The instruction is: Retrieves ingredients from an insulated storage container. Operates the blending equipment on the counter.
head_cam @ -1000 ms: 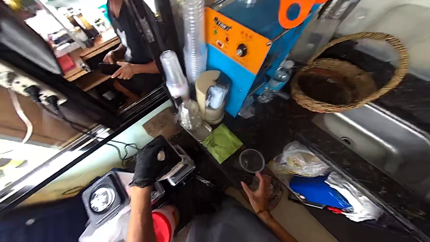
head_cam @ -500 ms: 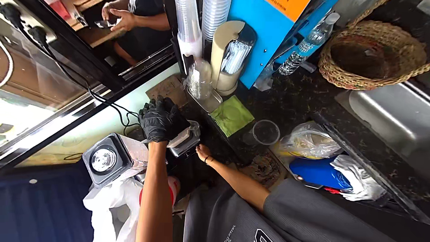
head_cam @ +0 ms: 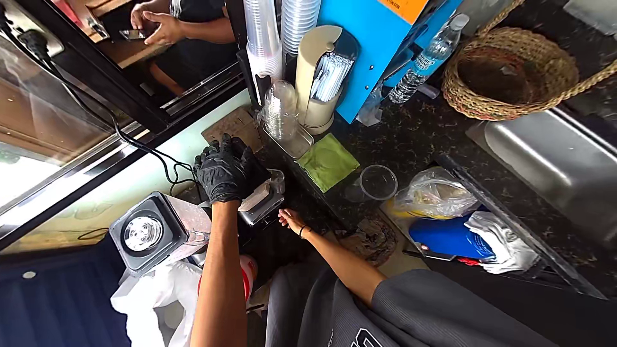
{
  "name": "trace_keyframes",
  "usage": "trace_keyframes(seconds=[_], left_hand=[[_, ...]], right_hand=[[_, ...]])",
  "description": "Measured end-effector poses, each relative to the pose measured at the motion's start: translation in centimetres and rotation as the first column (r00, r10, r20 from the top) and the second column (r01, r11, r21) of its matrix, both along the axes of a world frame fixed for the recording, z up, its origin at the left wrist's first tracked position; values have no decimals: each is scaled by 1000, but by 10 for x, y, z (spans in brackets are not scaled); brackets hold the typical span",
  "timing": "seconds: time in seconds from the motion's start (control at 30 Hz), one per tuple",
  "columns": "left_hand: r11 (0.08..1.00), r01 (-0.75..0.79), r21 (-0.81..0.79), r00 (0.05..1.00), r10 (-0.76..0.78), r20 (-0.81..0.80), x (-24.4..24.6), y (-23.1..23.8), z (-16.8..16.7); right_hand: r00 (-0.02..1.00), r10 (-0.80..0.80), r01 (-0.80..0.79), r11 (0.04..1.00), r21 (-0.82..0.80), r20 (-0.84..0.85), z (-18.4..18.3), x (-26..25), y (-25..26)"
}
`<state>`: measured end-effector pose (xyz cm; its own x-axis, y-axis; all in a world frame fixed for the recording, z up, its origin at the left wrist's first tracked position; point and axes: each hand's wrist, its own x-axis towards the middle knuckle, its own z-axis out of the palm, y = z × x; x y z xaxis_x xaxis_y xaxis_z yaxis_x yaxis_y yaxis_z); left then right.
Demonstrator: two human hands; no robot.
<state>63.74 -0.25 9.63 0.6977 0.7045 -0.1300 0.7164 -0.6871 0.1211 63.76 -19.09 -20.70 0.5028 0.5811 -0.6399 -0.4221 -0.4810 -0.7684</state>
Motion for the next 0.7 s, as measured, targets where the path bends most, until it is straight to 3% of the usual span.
trace_keyframes(seconds=[0.1,0.17,0.23,0.3,0.4,0.47,0.57,0.63,0.7], left_hand=[[999,-18,33,997,15,72,-1,8,-20],[998,-26,54,995,20,103,-2,12,-30],[998,-28,58,995,22,98,-3,12,-30],[1000,0,21,997,-1,74,-4,9,-18],[1000,31,3,997,-31,69,-5,5,-11],[999,23,32,992,-27,127,-5,9,-25],[997,76,-13,942,-68,328,-11,15,-33],[980,179,-84,815,-100,571,-31,6,-26],[966,243,-89,707,-113,698,-77,-21,-11]], right_hand=[[999,41,-40,998,-54,29,-3,-3,-15],[972,146,-140,989,-45,185,-5,-5,-36],[916,206,-226,974,18,345,3,-10,-62],[905,207,-248,966,67,372,14,-18,-87],[904,368,-345,928,-138,218,32,-20,-117],[839,461,-389,880,-273,289,53,-11,-124],[733,434,-341,901,-269,524,96,10,-112],[752,358,-323,932,-164,553,113,31,-102],[782,337,-358,932,-64,524,108,36,-97]])
